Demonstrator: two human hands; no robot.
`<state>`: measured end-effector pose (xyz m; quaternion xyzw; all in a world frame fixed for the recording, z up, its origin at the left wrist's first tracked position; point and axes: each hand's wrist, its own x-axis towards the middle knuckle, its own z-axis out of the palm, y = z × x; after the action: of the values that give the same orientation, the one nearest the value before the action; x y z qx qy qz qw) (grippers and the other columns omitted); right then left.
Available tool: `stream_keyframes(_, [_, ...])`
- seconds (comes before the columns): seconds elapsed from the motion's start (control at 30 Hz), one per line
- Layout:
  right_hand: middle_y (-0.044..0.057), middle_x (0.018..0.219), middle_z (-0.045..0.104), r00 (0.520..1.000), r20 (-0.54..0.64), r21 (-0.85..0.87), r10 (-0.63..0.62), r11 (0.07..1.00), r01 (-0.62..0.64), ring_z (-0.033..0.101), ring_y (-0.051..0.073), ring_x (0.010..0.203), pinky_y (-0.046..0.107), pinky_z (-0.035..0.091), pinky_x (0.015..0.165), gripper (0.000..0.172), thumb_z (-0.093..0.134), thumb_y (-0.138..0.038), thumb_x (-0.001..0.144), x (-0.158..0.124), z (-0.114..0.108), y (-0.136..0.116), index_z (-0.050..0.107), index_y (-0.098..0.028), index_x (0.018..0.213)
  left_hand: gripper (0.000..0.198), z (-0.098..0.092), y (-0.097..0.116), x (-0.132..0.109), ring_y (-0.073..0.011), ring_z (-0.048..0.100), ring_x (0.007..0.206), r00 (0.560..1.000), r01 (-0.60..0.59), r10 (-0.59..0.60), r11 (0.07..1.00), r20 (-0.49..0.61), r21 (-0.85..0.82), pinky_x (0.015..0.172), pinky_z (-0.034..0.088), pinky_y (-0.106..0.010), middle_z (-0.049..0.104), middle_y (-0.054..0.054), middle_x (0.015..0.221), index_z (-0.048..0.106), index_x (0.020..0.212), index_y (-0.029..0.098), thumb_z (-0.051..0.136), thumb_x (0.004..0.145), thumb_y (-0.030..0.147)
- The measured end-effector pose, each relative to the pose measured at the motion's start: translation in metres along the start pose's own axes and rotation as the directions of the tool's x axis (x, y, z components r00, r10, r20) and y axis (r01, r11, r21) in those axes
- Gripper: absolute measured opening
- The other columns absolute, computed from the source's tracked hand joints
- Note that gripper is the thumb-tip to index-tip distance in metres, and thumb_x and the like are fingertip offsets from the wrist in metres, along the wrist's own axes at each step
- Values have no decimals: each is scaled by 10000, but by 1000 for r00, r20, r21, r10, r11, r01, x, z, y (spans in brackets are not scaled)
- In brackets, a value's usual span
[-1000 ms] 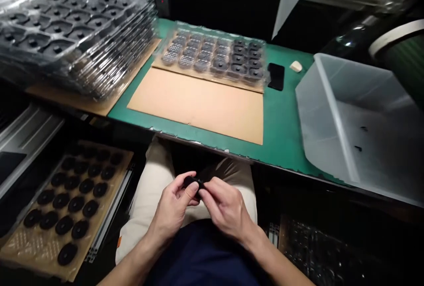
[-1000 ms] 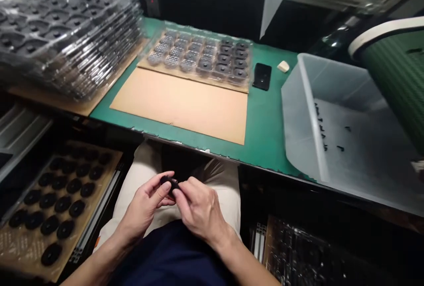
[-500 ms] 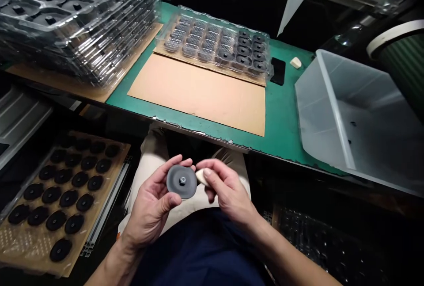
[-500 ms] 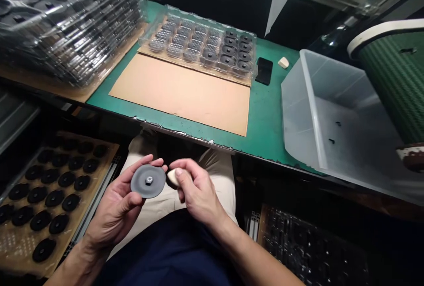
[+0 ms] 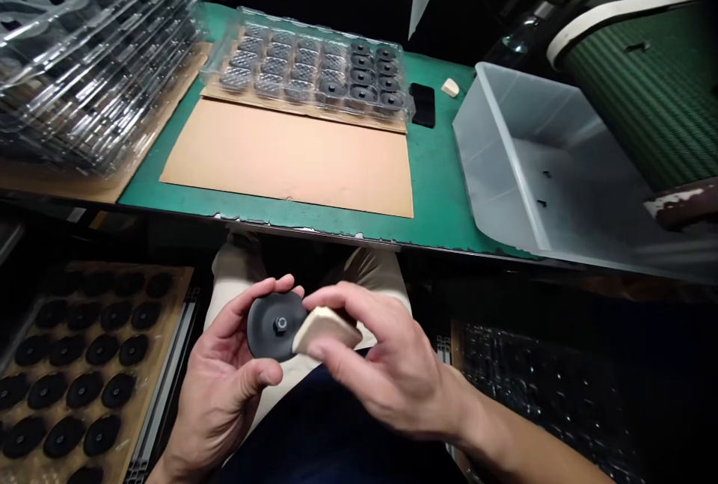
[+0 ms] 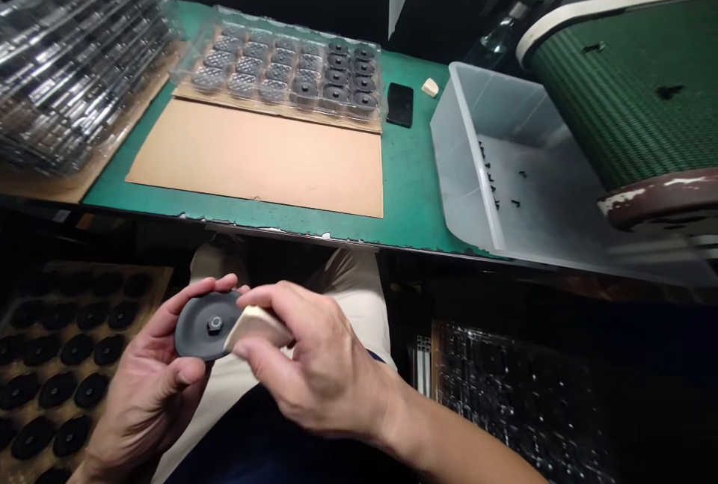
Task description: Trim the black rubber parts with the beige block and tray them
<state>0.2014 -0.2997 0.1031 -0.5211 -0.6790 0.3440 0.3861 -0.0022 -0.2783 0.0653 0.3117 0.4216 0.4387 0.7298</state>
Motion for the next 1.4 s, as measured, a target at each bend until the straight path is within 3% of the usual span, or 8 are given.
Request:
stream_keyframes(0.13, [51,980,633,998,-27,-37,-52,998,51,591,167,809,282,482,724,255,594,-170,1022,0,-4,1,592,-174,1277,728,1,2,-1,-295,662,1246,1000,25,-24,999,-4,48,1022,555,-259,675,-100,1410,740,1281,281,983,607,409])
stream_keyframes(0.27, [33,920,606,993,75,2,-88,996,88,556,152,743,275,465,675,232,629,-176,1009,6,-10,4,604,-163,1239,775,0,2,-3,-304,712,1143,995,101,-100,994,-28,31,956,585,-262,722,-120,1326,749,1295,267,977,585,480])
stream_keyframes(0.43, [89,1002,626,968,11,-158,-251,955,250,565,198,853,327,474,741,312,557,-185,1063,13,-11,12,531,-120,1367,712,4,0,-6,-308,698,1200,987,153,-154,988,-52,-20,989,570,-254,744,-116,1299,757,1287,249,940,648,503])
stream_keyframes(0.63, [16,876,585,996,-12,71,-88,994,89,557,149,770,258,459,693,120,664,-180,987,6,-9,9,633,-166,1103,599,13,-5,-2,-259,745,1117,986,58,-68,996,-155,-67,942,605,-260,783,-84,1216,725,1322,313,891,758,426])
stream_keyframes(0.73, [23,864,581,994,-34,7,-101,995,101,538,151,753,260,443,678,21,626,-173,1002,6,-12,10,641,-171,1016,579,17,-7,0,-280,734,1147,986,45,-55,997,-155,-64,967,604,-298,787,-86,1201,738,1300,312,899,752,405])
stream_keyframes(0.93, [-6,740,514,999,-25,36,-44,998,44,468,136,661,268,379,613,146,615,-194,1007,8,-19,10,621,-173,862,594,26,-4,4,-275,751,1107,984,18,-28,998,-175,-58,965,606,-311,801,-84,1158,744,1289,315,909,731,433])
stream_keyframes(1.23, [14,810,538,998,3,-32,-63,998,63,495,146,707,271,402,645,125,576,-150,1005,4,-24,14,614,-171,888,521,30,1,6,-203,772,1040,977,92,-110,990,-182,-107,956,578,-219,790,-97,1194,754,1276,251,847,807,458])
stream_keyframes(1.4, [76,968,591,991,-18,-159,-133,979,128,559,194,832,304,451,736,176,503,-122,1005,4,-24,17,655,-162,1083,392,34,2,8,-193,776,1010,968,219,-235,964,-93,-149,893,593,-170,791,-89,1191,807,1163,198,817,843,425])
